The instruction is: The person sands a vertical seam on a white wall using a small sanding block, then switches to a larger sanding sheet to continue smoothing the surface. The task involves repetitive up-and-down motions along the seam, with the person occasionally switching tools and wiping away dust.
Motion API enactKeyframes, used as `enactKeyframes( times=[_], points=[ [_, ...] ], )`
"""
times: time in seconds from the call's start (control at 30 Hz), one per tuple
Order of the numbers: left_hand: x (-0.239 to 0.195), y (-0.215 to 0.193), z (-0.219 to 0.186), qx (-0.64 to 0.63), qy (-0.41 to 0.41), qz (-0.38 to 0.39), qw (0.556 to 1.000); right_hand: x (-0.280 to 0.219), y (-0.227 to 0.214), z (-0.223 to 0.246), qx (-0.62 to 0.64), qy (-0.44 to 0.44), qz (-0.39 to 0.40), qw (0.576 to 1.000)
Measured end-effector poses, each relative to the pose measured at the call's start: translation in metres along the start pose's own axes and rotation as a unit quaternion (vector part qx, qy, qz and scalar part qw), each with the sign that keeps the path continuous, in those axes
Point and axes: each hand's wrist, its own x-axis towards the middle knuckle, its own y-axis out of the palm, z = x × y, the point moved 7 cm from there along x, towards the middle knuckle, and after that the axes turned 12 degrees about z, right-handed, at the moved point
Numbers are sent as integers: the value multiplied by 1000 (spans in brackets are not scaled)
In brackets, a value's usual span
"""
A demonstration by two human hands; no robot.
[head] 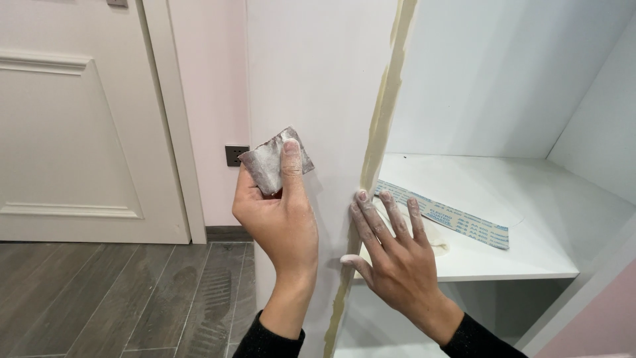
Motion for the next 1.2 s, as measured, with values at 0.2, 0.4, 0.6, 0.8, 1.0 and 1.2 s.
enactKeyframes(
  times=[0.2,0.4,0.6,0.8,1.0,1.2],
  points=[
    [0,0,-3,3,-7,1,1000,16,-1,-24,-44,-44,-22,998],
    [3,-1,9,7,-17,-3,1000,71,-30,-68,-53,-37,-48,997],
    [-1,1,23,19,-34,7,999,119,-62,-89,-32,-51,-71,996],
    [-2,3,27,-3,-44,10,999,103,-55,-78,-65,-53,-61,995],
    [-5,6,19,2,-41,23,999,84,-53,-65,-97,-57,-74,991],
    [-10,18,16,-9,-49,106,993,73,-87,-74,213,-20,-115,970]
  ],
)
